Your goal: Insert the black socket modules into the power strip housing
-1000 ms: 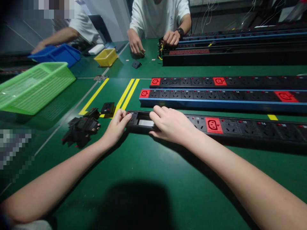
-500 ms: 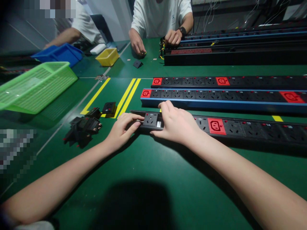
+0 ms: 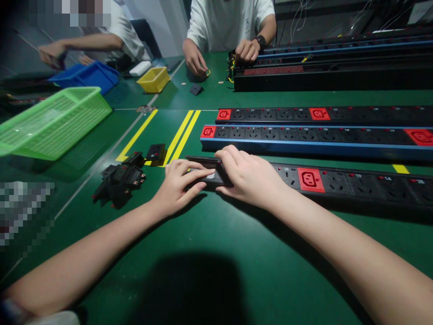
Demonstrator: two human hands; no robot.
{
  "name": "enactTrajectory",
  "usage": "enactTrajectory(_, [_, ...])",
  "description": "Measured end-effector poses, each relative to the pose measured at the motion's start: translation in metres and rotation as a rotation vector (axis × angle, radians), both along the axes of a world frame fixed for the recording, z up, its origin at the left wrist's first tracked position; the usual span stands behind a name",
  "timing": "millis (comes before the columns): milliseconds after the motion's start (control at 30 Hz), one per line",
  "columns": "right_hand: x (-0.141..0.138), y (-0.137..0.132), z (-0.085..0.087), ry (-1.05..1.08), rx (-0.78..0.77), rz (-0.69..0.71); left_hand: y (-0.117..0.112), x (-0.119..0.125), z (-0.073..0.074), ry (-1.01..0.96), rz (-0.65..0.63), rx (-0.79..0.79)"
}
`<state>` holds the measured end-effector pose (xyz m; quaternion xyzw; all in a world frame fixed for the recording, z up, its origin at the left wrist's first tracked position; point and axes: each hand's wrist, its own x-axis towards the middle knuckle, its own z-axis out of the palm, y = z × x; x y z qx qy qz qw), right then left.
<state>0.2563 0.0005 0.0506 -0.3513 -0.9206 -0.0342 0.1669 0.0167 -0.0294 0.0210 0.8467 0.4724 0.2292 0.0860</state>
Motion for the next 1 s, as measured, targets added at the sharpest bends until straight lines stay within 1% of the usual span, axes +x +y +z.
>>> enactTrajectory(100, [0.0, -0.001, 0.001, -0.04, 0.048, 0.044, 0.002, -0.001, 0.002, -0.186, -0.007, -0.069])
enactTrajectory(200, [0.001, -0.001, 0.001, -0.082, 0.075, 0.078, 0.003, -0.001, 0.002, -0.37, 0.066, -0.128])
enactTrajectory(300, [0.001, -0.002, 0.001, -0.081, 0.084, 0.095, 0.004, -0.002, 0.0, -0.543, 0.155, -0.216])
enactTrajectory(400, [0.002, -0.002, 0.0, -0.068, 0.097, 0.098, 0.01, -0.004, -0.003, -0.702, 0.201, -0.287])
enactTrajectory(500, [0.001, -0.002, 0.001, -0.051, 0.092, 0.082, 0.017, -0.006, -0.007, -0.815, 0.235, -0.333])
enactTrajectory(633, [0.0, -0.002, 0.006, -0.076, 0.036, 0.047, 0.022, -0.007, -0.009, -0.87, 0.272, -0.35])
enactTrajectory(767, [0.0, -0.001, 0.008, -0.125, 0.036, 0.058, 0.021, -0.007, -0.009, -0.865, 0.27, -0.354])
enactTrajectory(1000, [0.003, -0.001, 0.002, -0.194, 0.084, 0.104, 0.018, -0.007, -0.008, -0.856, 0.25, -0.35])
